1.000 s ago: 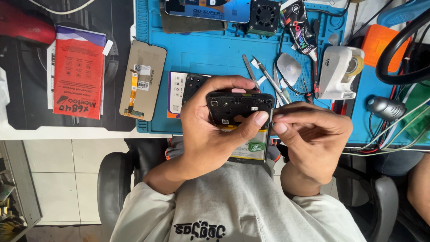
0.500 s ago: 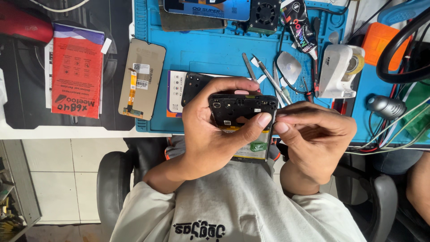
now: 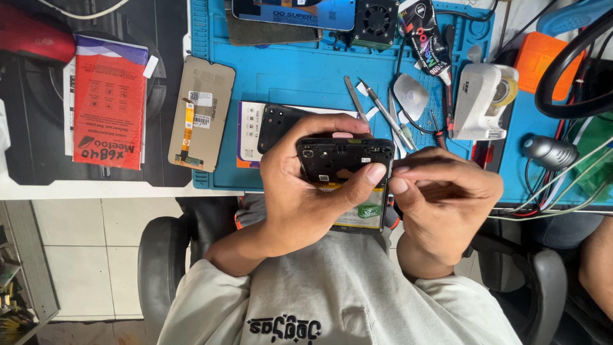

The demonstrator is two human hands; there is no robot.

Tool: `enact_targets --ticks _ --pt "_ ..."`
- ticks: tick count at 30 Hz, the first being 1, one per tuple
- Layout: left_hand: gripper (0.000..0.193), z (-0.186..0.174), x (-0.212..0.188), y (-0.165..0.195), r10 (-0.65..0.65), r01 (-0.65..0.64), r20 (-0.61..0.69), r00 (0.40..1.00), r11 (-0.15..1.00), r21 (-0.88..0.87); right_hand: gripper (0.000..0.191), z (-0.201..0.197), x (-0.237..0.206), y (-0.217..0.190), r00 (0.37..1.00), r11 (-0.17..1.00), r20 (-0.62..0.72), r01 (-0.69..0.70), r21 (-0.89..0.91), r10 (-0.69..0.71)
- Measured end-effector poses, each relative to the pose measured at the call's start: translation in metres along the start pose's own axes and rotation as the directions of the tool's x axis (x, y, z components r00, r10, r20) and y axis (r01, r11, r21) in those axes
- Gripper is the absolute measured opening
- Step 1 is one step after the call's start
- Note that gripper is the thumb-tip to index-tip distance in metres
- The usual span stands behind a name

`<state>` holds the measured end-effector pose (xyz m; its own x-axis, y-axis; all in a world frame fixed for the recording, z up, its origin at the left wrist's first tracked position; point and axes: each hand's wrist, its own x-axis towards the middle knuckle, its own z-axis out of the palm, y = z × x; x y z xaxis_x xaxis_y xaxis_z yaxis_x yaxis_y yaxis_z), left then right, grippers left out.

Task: The person disassembles a smartphone, using a screwdriver to remove screws from the back cover and working on the internal battery and components. They then test the phone's screen by powering it on, and wrap rubber bands around the phone body to hold it together while it sits on the work mat.

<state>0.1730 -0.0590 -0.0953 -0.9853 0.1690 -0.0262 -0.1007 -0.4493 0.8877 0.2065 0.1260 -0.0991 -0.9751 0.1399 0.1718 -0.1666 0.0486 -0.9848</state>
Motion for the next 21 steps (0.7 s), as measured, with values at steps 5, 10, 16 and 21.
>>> enact_targets --ticks 5,10,16,21 --pt "0.038 0.002 0.002 -0.015 0.055 -0.055 -0.034 0.998 0.998 0.013 0.011 0.012 -0.008 0.001 0.992 0.993 -0.115 0.038 -0.112 -0.051" --pt "0.04 -0.001 0.006 -0.027 0.052 -0.054 -0.063 0.997 0.998 -0.035 0.011 0.024 -0.01 0.01 0.97 0.921 -0.133 0.143 -0.362 -0.202" --pt "0.036 -0.01 0.006 -0.029 0.123 -0.12 -0.077 0.989 0.992 0.042 0.01 0.032 -0.013 0.027 0.969 0.935 -0.19 0.088 -0.343 -0.161" --pt "0.035 -0.026 0.006 -0.028 0.091 -0.091 -0.083 0.992 0.996 0.008 0.012 0.033 -0.012 0.044 0.982 0.998 -0.184 -0.041 -0.057 0.03"
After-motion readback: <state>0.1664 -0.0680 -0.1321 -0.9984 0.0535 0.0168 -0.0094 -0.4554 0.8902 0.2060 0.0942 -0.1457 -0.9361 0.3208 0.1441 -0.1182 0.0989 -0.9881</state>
